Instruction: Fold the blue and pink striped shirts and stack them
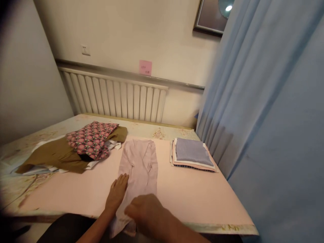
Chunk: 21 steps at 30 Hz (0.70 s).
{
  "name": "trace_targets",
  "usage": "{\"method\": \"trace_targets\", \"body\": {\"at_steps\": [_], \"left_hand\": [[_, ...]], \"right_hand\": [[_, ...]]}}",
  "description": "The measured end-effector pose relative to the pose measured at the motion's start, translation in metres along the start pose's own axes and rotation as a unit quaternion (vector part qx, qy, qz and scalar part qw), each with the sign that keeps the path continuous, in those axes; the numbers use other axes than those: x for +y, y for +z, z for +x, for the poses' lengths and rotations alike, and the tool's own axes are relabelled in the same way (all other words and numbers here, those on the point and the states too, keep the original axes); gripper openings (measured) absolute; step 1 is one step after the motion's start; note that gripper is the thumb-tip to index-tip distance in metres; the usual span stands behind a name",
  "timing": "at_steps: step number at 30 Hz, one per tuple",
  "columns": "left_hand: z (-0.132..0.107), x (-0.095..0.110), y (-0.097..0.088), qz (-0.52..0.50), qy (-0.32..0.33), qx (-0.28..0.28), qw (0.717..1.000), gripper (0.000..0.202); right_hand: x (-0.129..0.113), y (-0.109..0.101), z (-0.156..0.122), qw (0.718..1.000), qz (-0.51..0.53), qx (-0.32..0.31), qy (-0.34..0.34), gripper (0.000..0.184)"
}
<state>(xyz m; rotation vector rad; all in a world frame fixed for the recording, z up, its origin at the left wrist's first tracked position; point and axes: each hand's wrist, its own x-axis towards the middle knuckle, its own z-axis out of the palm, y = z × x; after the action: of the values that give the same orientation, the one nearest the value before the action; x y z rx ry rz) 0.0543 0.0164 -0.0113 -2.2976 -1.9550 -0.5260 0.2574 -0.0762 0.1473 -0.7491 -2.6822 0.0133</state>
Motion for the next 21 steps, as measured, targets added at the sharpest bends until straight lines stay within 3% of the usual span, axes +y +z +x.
{"method": "trace_targets", "body": {"at_steps": [4, 12, 17, 21], "left_hand": [[0.0, -0.001, 0.004, -0.027, -0.009, 0.03, 0.999, 0.05], [-0.001, -0.008, 0.006, -0.136, -0.025, 0.088, 0.986, 0.046], [-0.003, -0.008, -0.004, -0.157, 0.008, 0.053, 0.986, 0.044], [-0.003, -0.009, -0.003, -0.159, 0.018, 0.033, 0.987, 0.038]], "right_hand": [[-0.014, 0.022, -0.008, 0.997, 0.015, -0.071, 0.038, 0.008], [-0.016, 0.024, -0.012, 0.982, 0.072, -0.107, 0.135, 0.005], [-0.003, 0.024, -0.01, 0.976, 0.105, -0.128, 0.141, 0.012], [0.016, 0.004, 0.006, 0.983, 0.067, -0.121, 0.12, 0.019]]}}
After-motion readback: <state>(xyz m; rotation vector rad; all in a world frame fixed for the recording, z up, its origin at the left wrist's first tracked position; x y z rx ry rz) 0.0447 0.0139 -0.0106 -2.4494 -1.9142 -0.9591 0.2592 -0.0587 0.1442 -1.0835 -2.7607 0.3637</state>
